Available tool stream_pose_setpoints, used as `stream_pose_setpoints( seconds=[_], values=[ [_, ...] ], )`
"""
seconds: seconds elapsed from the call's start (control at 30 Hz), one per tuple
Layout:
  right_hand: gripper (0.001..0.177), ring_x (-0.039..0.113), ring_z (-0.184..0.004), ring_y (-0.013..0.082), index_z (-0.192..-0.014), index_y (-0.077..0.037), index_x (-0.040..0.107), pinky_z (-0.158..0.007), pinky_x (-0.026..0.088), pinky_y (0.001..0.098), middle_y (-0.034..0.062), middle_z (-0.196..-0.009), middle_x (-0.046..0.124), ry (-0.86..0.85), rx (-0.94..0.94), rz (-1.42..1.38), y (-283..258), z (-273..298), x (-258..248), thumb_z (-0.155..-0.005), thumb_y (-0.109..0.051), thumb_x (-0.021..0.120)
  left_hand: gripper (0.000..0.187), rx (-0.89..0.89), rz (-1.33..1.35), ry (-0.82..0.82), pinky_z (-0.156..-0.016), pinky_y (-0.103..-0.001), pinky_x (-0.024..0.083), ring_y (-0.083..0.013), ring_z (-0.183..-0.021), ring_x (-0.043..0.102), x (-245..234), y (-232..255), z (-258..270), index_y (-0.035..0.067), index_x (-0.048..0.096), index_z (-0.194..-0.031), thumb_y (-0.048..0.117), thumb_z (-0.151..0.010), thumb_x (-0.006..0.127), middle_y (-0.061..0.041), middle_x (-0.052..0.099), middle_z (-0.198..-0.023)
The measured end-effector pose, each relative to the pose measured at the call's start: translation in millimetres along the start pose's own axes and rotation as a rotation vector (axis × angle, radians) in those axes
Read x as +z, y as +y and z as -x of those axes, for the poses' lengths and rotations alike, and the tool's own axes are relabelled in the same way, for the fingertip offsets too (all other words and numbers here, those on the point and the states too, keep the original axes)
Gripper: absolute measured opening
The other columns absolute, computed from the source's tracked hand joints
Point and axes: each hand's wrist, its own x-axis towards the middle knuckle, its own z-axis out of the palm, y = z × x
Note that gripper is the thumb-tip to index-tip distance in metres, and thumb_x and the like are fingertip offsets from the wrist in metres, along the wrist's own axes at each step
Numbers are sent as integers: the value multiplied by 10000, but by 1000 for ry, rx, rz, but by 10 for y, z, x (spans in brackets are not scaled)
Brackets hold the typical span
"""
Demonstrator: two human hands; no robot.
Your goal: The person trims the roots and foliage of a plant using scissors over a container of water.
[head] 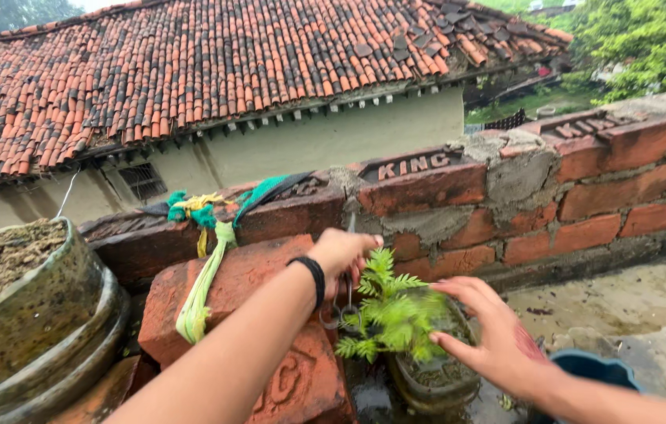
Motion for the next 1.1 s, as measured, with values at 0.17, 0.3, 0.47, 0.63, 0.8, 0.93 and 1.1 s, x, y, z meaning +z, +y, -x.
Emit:
stream_pose_setpoints(
  seconds=[0.17,0.3,0.47,0.63,0.8,0.93,1.1],
  values=[
    [394,571,-813,314,-1173,-33,651,-692,496,480,126,-928,558,445,678,-234,2095,630,372,-900,-314,681,266,-9,-58,-111,-403,-300,387,-123,-422,446,63,-32,83,63,552,-786,199,-899,751,-32,512,-607],
    [217,715,-803,328,-1084,56,750,-734,561,469,242,-945,765,373,1513,-532,3038,953,173,-965,-125,752,83,8,-95,-144,-413,-262,395,-91,-427,448,95,6,-63,121,719,-932,196,-904,696,-11,524,-613],
    [202,637,-736,290,-1020,22,689,-671,495,439,195,-880,690,392,1523,-537,3227,930,-59,-978,-175,706,136,91,-134,-141,-404,-255,399,-85,-435,459,154,11,-161,60,741,-977,174,-933,683,-14,546,-611],
    [225,540,-652,243,-941,-22,614,-591,413,402,138,-798,597,393,1456,-643,3161,622,-121,-995,-238,650,104,163,-274,-80,-401,-276,392,-96,-435,504,100,54,-59,85,758,-965,151,-904,706,-20,578,-583],
    [284,443,-568,196,-861,-65,538,-512,332,364,80,-716,505,329,1384,-795,2869,298,-174,-1011,-300,593,113,183,-280,-50,-398,-288,389,-97,-439,495,-139,110,42,95,766,-978,148,-885,729,-8,579,-579],
    [344,365,-501,158,-798,-100,477,-449,266,335,33,-650,430,182,1322,-988,2098,-58,-224,-1024,-350,548,128,191,-223,-31,-429,-281,405,-81,-470,505,-348,54,81,102,767,-985,164,-878,737,5,584,-608],
    [428,267,-417,111,-718,-143,402,-369,185,297,-25,-568,337,20,1083,-1182,279,-620,-515,-1040,-412,491,126,160,-244,10,-458,-278,400,-92,-462,481,-404,80,78,123,769,-926,226,-860,740,7,580,-612]
  ],
)
